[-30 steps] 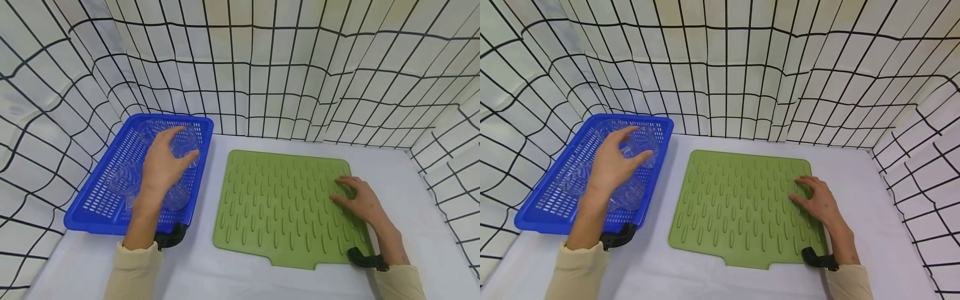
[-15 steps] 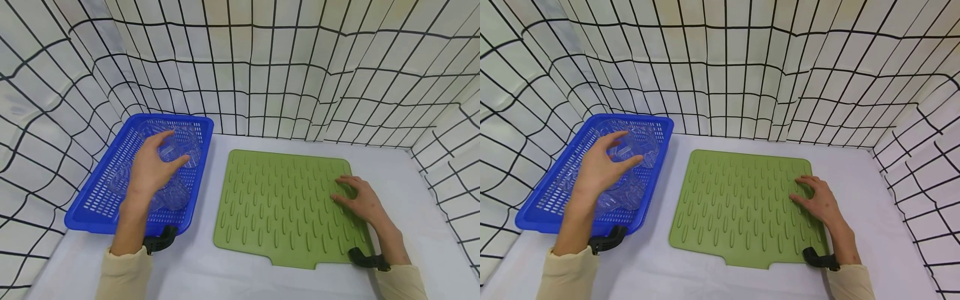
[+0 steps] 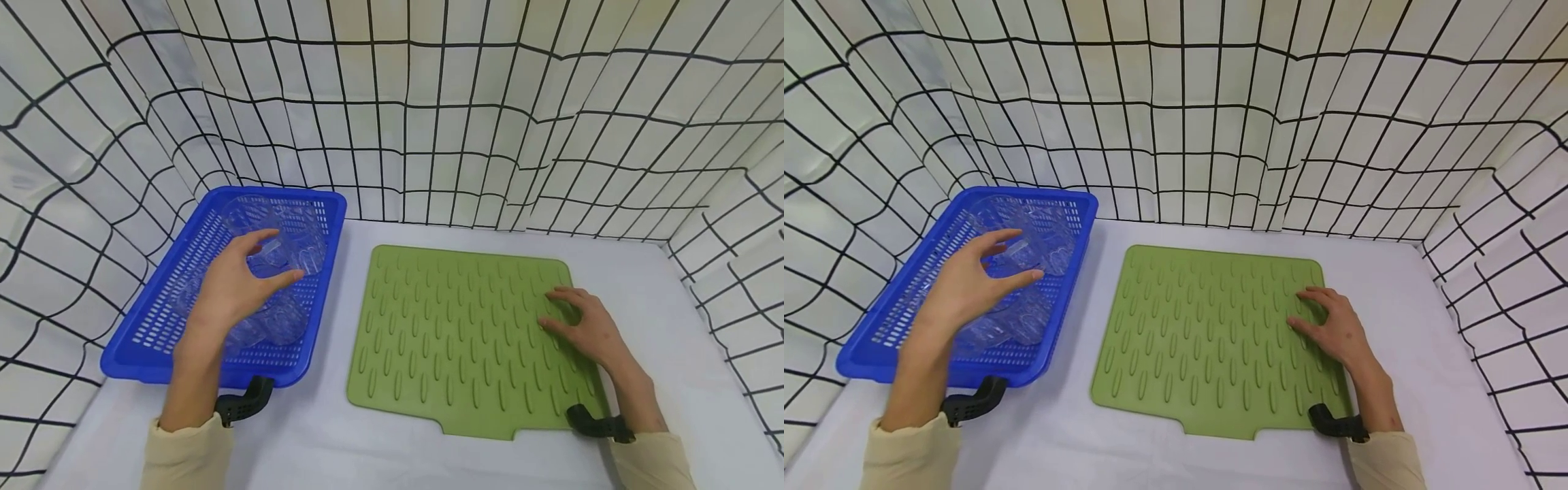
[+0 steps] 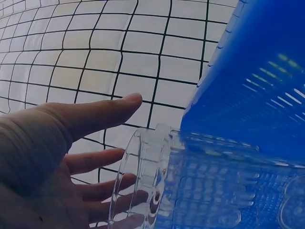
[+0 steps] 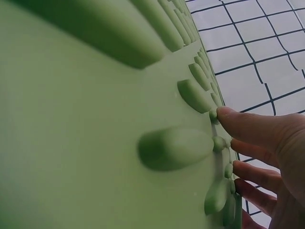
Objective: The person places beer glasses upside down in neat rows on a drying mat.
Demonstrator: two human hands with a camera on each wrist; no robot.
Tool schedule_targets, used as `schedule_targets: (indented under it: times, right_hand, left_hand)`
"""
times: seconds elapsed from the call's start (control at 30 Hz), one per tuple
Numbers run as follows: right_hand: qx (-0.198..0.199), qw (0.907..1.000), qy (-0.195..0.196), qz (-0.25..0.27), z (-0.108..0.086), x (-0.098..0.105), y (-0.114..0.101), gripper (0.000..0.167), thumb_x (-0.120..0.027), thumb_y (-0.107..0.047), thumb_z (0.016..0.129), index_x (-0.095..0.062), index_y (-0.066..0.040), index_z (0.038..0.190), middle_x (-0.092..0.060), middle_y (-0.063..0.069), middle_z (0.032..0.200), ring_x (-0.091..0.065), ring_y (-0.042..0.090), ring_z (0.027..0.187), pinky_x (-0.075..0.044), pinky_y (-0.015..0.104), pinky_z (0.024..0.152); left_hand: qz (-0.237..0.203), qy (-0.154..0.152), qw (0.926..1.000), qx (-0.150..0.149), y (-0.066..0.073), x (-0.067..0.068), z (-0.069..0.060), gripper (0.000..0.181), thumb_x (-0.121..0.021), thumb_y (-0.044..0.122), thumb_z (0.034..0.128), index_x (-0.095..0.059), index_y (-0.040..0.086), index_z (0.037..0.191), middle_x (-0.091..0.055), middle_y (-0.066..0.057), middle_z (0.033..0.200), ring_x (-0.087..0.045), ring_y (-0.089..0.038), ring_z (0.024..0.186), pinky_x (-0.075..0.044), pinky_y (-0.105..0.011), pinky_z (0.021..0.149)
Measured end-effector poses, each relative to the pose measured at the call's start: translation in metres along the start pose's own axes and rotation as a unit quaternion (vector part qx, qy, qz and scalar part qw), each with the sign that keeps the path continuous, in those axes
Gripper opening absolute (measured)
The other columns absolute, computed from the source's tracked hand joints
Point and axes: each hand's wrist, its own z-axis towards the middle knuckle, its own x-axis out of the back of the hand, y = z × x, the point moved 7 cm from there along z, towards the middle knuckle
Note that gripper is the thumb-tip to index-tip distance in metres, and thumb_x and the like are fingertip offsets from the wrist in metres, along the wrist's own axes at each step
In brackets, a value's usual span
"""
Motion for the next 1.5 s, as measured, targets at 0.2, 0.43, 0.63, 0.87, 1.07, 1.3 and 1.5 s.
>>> schedule_targets:
  times: [0.2, 0.43, 0.63, 0.87, 1.07, 1.3, 1.5]
  right_hand:
    - [-0.003, 1.0000, -0.005, -0.001, 0.002, -0.002, -0.001, 0.058, -0.080, -0.028, 0.092, -0.061, -0.001, 0.139, -0.049, 0.029, 0.153, -0.036, 0.057, 0.143, -0.029, 0.075, 0.116]
    - [0.001, 1.0000, 0.000, 0.000, 0.001, 0.001, -0.002, 0.057, -0.081, -0.027, 0.092, -0.062, 0.000, 0.138, -0.049, 0.029, 0.152, -0.036, 0.057, 0.142, -0.030, 0.076, 0.115]
    - [-0.001, 1.0000, 0.004, 0.001, -0.001, 0.001, -0.001, 0.057, -0.081, -0.027, 0.091, -0.062, -0.001, 0.138, -0.049, 0.029, 0.153, -0.037, 0.057, 0.142, -0.031, 0.076, 0.114]
    - [0.001, 0.9999, 0.010, 0.001, -0.002, 0.000, 0.000, 0.057, -0.081, -0.028, 0.091, -0.062, -0.001, 0.137, -0.049, 0.029, 0.152, -0.037, 0.056, 0.142, -0.031, 0.076, 0.113]
    - [-0.001, 1.0000, 0.009, 0.004, -0.001, -0.001, 0.000, 0.057, -0.081, -0.029, 0.091, -0.062, -0.002, 0.138, -0.048, 0.029, 0.153, -0.036, 0.056, 0.143, -0.031, 0.075, 0.114]
    - [0.003, 0.9999, 0.013, 0.009, -0.002, 0.000, -0.001, 0.056, -0.081, -0.027, 0.091, -0.062, -0.002, 0.138, -0.049, 0.029, 0.152, -0.037, 0.056, 0.142, -0.031, 0.076, 0.113]
    - [0.001, 0.9999, 0.014, 0.010, -0.003, 0.000, -0.001, 0.056, -0.082, -0.026, 0.091, -0.062, -0.003, 0.138, -0.049, 0.028, 0.152, -0.037, 0.056, 0.142, -0.031, 0.076, 0.112]
  left_hand:
    - [0.006, -0.011, 0.9996, -0.024, -0.004, 0.004, -0.004, 0.089, -0.081, 0.041, 0.0908, -0.035, 0.011, 0.162, -0.038, -0.027, 0.163, -0.038, -0.052, 0.147, -0.038, -0.075, 0.112]
    - [0.000, -0.040, 0.9964, -0.075, -0.006, 0.006, -0.008, 0.088, -0.083, 0.039, 0.0888, -0.039, 0.012, 0.160, -0.042, -0.024, 0.161, -0.041, -0.051, 0.145, -0.038, -0.070, 0.115]
    - [0.003, -0.069, 0.9936, -0.089, -0.013, 0.004, -0.011, 0.085, -0.084, 0.040, 0.0878, -0.043, 0.016, 0.158, -0.042, -0.021, 0.163, -0.040, -0.052, 0.145, -0.040, -0.074, 0.110]
    - [-0.002, -0.081, 0.9905, -0.111, -0.017, 0.006, -0.012, 0.081, -0.086, 0.039, 0.0861, -0.049, 0.016, 0.155, -0.042, -0.019, 0.164, -0.040, -0.050, 0.146, -0.038, -0.075, 0.111]
    - [-0.006, -0.106, 0.9884, -0.109, -0.022, 0.005, -0.013, 0.083, -0.088, 0.040, 0.0834, -0.050, 0.021, 0.154, -0.036, -0.016, 0.168, -0.031, -0.050, 0.153, -0.031, -0.080, 0.112]
    - [-0.012, -0.127, 0.9844, -0.121, -0.022, 0.001, -0.014, 0.083, -0.092, 0.037, 0.0786, -0.054, 0.019, 0.150, -0.038, -0.019, 0.167, -0.021, -0.050, 0.158, -0.023, -0.082, 0.115]
    - [-0.008, -0.117, 0.9859, -0.120, -0.021, 0.001, -0.013, 0.078, -0.091, 0.032, 0.0803, -0.056, 0.020, 0.149, -0.045, -0.018, 0.162, -0.027, -0.049, 0.156, -0.027, -0.080, 0.115]
